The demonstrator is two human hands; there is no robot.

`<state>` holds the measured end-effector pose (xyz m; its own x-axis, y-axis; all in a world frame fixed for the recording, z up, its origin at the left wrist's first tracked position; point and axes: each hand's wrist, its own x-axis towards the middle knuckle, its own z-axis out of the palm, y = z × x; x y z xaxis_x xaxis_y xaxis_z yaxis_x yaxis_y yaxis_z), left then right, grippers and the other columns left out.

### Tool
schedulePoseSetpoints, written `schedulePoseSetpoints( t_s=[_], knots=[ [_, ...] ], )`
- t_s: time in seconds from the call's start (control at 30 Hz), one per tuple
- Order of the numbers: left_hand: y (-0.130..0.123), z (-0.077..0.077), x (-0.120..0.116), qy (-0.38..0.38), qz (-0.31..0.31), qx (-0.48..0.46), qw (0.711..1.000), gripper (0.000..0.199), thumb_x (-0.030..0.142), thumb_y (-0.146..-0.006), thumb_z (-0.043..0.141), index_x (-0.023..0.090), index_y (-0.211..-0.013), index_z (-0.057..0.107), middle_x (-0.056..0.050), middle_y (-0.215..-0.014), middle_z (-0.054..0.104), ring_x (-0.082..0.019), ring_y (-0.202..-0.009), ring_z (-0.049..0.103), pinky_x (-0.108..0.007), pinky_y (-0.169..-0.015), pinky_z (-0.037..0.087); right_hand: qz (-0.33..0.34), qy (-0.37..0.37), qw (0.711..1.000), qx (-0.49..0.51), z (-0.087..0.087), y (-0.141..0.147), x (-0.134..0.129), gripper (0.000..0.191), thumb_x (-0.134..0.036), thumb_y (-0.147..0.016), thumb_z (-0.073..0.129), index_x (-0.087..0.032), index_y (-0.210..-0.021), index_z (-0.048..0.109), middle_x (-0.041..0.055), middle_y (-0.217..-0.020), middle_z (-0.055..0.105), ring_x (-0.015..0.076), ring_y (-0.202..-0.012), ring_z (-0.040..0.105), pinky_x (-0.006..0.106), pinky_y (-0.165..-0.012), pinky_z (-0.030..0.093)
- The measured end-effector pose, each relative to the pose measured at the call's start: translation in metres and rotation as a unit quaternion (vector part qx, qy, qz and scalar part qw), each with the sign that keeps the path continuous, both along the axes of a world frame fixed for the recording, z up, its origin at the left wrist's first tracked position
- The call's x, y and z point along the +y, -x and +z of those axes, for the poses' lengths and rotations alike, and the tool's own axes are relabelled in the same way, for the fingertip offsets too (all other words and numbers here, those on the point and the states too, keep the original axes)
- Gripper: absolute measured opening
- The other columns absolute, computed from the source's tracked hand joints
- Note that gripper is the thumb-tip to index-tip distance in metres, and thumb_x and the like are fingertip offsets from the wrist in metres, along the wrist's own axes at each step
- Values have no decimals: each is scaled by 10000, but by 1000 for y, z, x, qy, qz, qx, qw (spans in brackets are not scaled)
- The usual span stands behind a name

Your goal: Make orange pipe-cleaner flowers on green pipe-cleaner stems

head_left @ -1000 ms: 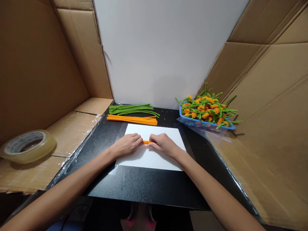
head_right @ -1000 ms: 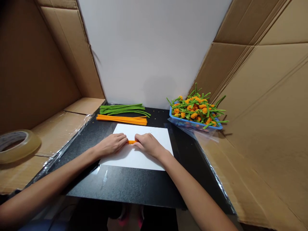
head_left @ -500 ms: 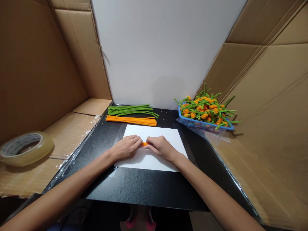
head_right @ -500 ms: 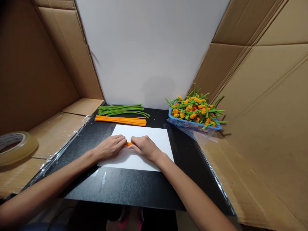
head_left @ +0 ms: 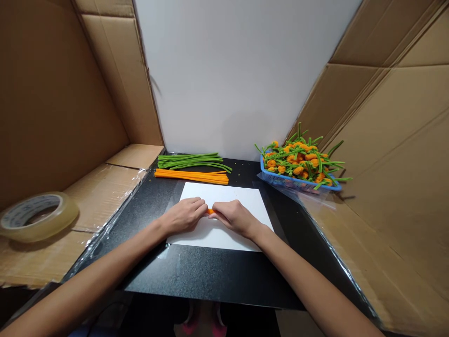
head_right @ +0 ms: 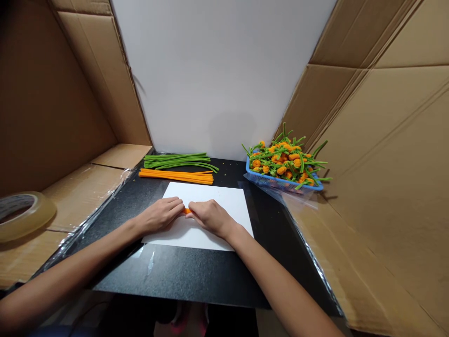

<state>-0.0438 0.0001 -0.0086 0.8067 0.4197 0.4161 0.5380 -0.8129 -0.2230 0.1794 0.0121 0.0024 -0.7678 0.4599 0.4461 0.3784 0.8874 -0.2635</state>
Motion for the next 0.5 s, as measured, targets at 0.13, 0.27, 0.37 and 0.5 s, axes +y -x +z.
schedulePoseSetpoints(
  t_s=[0.13,0.27,0.37,0.5],
  knots=[
    [2,3,5,1,10,7,1000,276,129,-1011,332,167,-820,526,-50,-750,565,-185,-682,491,-302,-644,410,-33,13,999,-8,1,1,3,181,-278,-972,567,-187,-816,545,16,-708,632,139,-606,541,232,-585,340],
    [5,7,9,20,40,19,999,284,187,-1037,339,164,-839,541,-52,-792,597,-188,-724,526,-305,-653,411,-80,40,996,-12,-2,2,6,164,-296,-955,600,-183,-840,570,31,-744,664,152,-644,570,241,-609,333],
    [6,10,11,27,76,3,997,239,221,-1036,361,147,-930,562,-69,-877,627,-200,-790,562,-314,-677,435,-131,100,986,18,-3,3,7,159,-290,-942,610,-183,-828,582,21,-741,661,145,-636,546,245,-618,332],
    [-5,9,6,-16,82,-4,996,352,330,-1012,470,88,-1268,479,-150,-1178,612,-270,-1059,565,-384,-901,453,-150,243,950,125,-3,9,8,175,-216,-900,578,-178,-729,571,-13,-641,613,129,-593,516,240,-615,353]
  ],
)
